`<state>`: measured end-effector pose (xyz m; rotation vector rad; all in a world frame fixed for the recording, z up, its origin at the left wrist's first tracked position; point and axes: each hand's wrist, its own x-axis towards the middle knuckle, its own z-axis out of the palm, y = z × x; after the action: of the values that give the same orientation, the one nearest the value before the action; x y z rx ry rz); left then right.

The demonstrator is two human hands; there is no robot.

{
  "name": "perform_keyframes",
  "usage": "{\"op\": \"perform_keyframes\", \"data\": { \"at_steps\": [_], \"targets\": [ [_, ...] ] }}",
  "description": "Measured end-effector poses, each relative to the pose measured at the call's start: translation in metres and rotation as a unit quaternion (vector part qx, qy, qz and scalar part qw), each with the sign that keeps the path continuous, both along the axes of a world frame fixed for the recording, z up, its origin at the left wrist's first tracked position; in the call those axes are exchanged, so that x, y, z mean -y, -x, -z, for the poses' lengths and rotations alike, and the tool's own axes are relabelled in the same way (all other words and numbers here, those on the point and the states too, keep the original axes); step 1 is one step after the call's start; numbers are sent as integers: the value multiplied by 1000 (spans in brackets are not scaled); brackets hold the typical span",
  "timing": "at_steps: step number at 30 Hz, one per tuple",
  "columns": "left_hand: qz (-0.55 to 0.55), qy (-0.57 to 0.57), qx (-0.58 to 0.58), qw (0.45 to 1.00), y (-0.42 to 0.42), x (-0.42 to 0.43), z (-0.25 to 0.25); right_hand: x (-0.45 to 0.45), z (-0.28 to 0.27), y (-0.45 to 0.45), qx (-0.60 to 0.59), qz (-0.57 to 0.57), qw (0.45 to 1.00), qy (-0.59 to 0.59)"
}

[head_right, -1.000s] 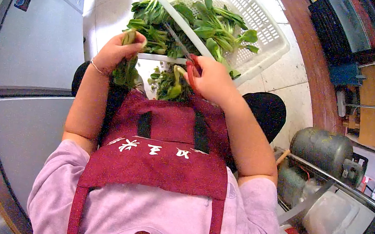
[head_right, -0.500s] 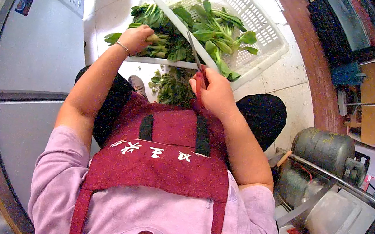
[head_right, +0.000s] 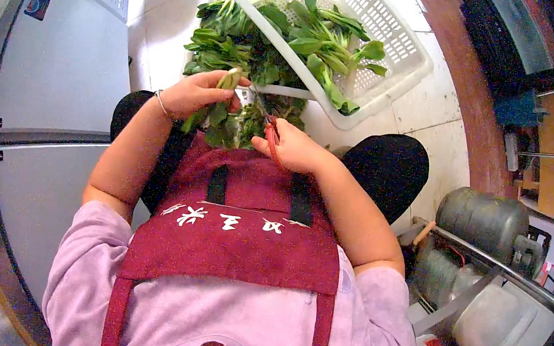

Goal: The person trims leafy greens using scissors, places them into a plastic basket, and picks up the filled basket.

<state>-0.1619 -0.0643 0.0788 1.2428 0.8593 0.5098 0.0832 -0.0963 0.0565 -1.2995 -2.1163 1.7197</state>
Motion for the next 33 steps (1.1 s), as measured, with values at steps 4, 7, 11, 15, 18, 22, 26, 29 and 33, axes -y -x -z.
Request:
{"op": "perform_keyframes", "data": {
  "at_steps": [4, 7, 11, 15, 18, 22, 26, 29, 33],
  "targets": [
    [23, -33, -109, 993, -8, 5, 23, 1, 16, -8, 3, -23, 1000, 9],
    [42, -79, -166, 982, -14, 6, 35, 1, 25, -12, 20, -41, 999, -1],
    [65, 31, -118, 990, -20, 4, 48, -12, 57, -16, 7, -99, 993, 58],
    [24, 202, -15, 979, -23, -1, 64, 3, 61, -15, -90, 13, 975, 202],
    [10, 263, -3, 965, -25, -3, 78, 3, 60, -16, -63, 50, 961, 265],
    [-5, 304, -5, 953, -27, 0, 101, 4, 76, -22, -39, 66, 955, 288],
    [6, 343, 28, 939, -26, -1, 110, 4, 88, -24, -25, 77, 958, 276],
    [26, 331, 46, 942, -22, -3, 110, 2, 91, -24, -21, 68, 960, 270],
    [-27, 310, 98, 945, -15, -4, 95, -2, 108, -26, -2, 122, 959, 256]
  ]
}}
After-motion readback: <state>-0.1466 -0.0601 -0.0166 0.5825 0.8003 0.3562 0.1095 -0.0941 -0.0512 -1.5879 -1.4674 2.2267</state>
